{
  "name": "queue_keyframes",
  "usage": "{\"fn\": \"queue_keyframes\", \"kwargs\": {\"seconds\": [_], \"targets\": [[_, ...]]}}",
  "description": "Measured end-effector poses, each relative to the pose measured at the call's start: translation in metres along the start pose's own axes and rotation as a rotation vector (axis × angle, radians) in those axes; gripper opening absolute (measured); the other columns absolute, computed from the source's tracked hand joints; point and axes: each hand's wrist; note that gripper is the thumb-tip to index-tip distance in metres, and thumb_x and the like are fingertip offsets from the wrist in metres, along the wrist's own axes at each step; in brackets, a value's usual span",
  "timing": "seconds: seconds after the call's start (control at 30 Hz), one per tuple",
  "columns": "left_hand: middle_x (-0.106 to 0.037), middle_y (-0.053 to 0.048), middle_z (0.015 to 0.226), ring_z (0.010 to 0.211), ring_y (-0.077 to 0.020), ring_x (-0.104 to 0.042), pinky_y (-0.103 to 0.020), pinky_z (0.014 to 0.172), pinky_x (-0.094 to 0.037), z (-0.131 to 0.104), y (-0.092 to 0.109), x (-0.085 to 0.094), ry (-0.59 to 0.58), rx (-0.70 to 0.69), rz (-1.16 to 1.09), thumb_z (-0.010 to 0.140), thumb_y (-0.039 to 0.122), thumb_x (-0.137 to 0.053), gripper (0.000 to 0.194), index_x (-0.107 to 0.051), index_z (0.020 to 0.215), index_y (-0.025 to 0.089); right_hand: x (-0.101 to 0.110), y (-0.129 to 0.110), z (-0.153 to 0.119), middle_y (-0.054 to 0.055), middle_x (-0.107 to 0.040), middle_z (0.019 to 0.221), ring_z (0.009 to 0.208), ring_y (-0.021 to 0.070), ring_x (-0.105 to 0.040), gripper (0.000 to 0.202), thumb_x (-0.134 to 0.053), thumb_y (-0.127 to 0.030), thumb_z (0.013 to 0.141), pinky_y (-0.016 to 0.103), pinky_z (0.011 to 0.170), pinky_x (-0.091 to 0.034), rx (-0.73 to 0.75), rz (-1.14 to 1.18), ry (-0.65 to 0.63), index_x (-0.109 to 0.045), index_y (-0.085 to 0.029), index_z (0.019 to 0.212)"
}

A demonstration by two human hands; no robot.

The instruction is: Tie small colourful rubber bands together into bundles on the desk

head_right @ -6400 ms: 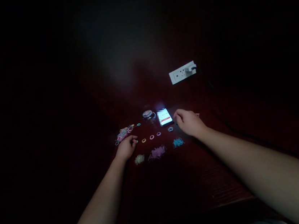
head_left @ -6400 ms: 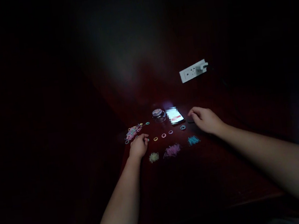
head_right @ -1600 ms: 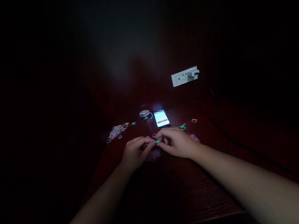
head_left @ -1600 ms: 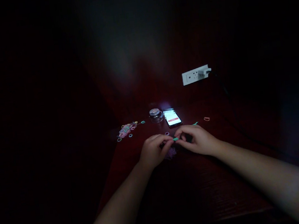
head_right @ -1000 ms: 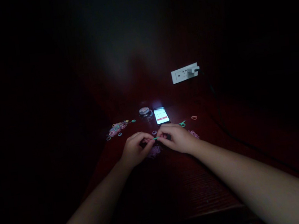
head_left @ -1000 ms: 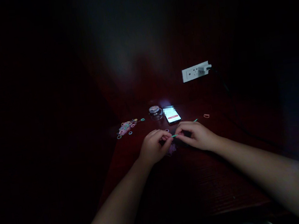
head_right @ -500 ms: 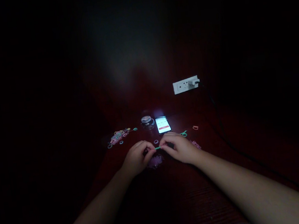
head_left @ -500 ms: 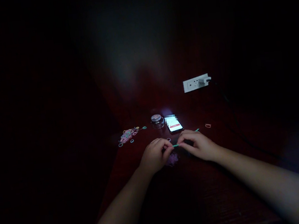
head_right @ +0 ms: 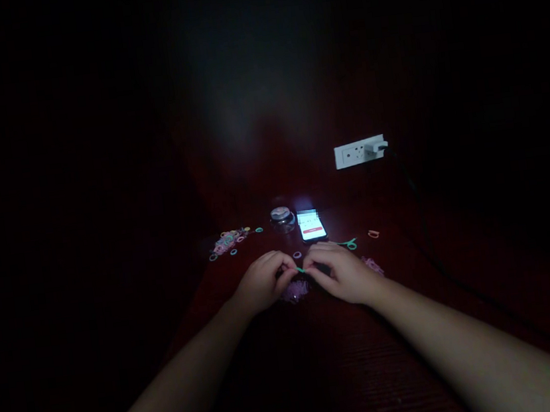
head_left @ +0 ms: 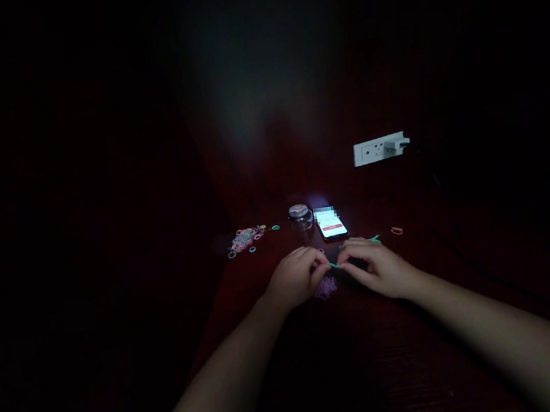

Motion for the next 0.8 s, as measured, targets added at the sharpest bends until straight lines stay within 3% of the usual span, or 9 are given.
{"fn": "queue_keyframes", "kwargs": {"seconds": [0.27, 0.57, 0.8], "targets": [[-0.063, -0.002, 0.089, 0.083, -0.0169, -0.057, -0.028, 0.073, -0.043, 0.000, 0.004, 0.002, -0.025, 0.009, -0.004, 0.091, 0.027, -0.056, 0.008, -0.058, 0.091, 0.020, 0.012, 0.011, 0.000, 0.004, -0.062, 0.079, 0.078, 0.0184, -0.056, 0.011, -0.055, -0.023, 0.091, 0.032, 0.076, -0.042, -0.016, -0.038, 0.079, -0.061, -0.019, 0.082], [-0.064, -0.002, 0.088, 0.083, -0.0164, -0.059, -0.029, 0.078, -0.047, 0.002, 0.006, 0.005, -0.020, -0.029, -0.028, 0.090, 0.028, -0.057, 0.009, -0.059, 0.090, 0.020, 0.002, 0.006, -0.002, 0.003, -0.061, 0.078, 0.075, 0.0167, -0.057, 0.011, -0.054, -0.023, 0.091, 0.030, 0.074, -0.042, -0.022, 0.006, -0.029, -0.061, -0.019, 0.084], [-0.066, -0.001, 0.087, 0.083, -0.0156, -0.060, -0.029, 0.079, -0.047, 0.002, 0.006, 0.005, -0.010, -0.096, -0.050, 0.091, 0.029, -0.056, 0.010, -0.061, 0.092, 0.020, 0.002, 0.005, -0.002, 0.004, -0.062, 0.085, 0.081, 0.0170, -0.058, 0.008, -0.056, -0.021, 0.090, 0.031, 0.076, -0.044, -0.012, 0.022, -0.013, -0.063, -0.019, 0.093]]}}
Point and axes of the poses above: each hand's wrist, its own z-axis towards the middle knuckle, its own x-axis out of the back of the hand, y = z × x
